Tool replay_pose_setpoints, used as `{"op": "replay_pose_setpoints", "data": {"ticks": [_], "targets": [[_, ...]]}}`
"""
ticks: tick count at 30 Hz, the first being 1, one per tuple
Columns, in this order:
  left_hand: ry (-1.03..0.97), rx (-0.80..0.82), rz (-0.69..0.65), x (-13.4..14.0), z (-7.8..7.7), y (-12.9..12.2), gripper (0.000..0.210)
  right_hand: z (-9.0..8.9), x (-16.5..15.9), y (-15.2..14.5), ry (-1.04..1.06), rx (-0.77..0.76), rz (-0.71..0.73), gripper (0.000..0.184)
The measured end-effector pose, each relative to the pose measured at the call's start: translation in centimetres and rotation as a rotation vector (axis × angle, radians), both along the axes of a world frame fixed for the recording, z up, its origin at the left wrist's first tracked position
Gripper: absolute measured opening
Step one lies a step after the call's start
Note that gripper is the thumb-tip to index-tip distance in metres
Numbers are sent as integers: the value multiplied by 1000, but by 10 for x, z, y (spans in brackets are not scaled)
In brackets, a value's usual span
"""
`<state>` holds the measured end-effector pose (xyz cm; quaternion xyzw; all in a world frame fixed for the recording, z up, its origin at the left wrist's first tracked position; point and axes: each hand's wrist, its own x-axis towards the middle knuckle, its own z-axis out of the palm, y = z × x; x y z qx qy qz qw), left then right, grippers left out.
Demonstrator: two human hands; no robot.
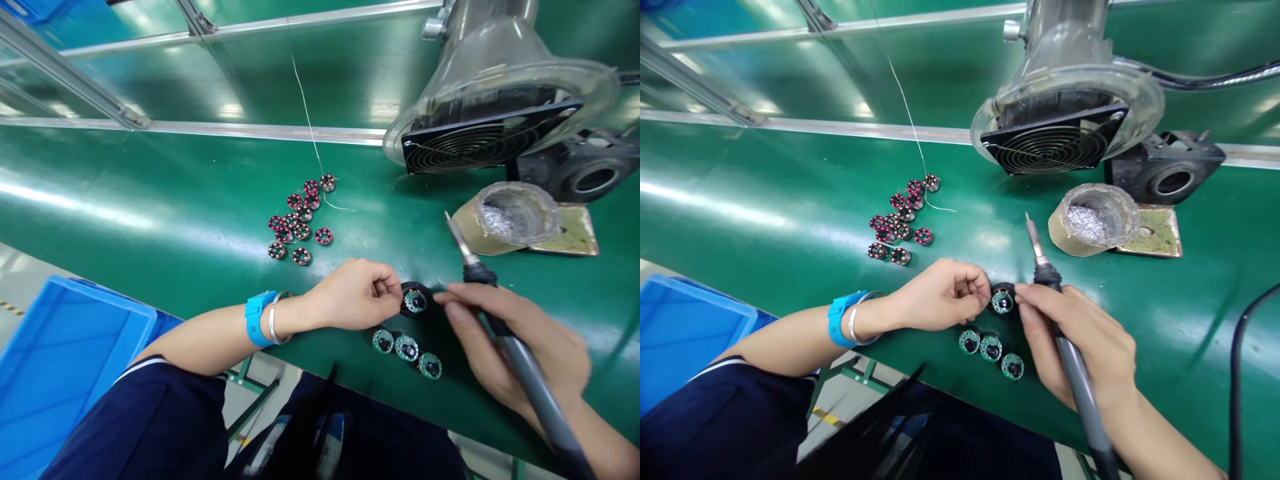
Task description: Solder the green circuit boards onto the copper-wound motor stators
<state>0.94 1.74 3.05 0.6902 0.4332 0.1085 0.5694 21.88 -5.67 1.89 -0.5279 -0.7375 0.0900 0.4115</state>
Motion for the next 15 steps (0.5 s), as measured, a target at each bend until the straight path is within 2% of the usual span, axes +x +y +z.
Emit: {"op": "replay_pose_setpoints", "data": {"ticks": [4, 8, 13, 15], "targets": [[11, 0, 0, 1, 1, 2, 11, -4, -6, 8, -3, -54, 137, 37], [29, 17, -10, 3, 0, 2, 11, -5, -5, 9, 5, -49, 145, 36], [-22, -38, -36, -1, 0, 6, 9, -5, -5, 9, -10, -38, 147, 35], [-18, 69, -3, -11, 5, 15, 8, -3, -4, 8, -10, -20, 148, 34]]}}
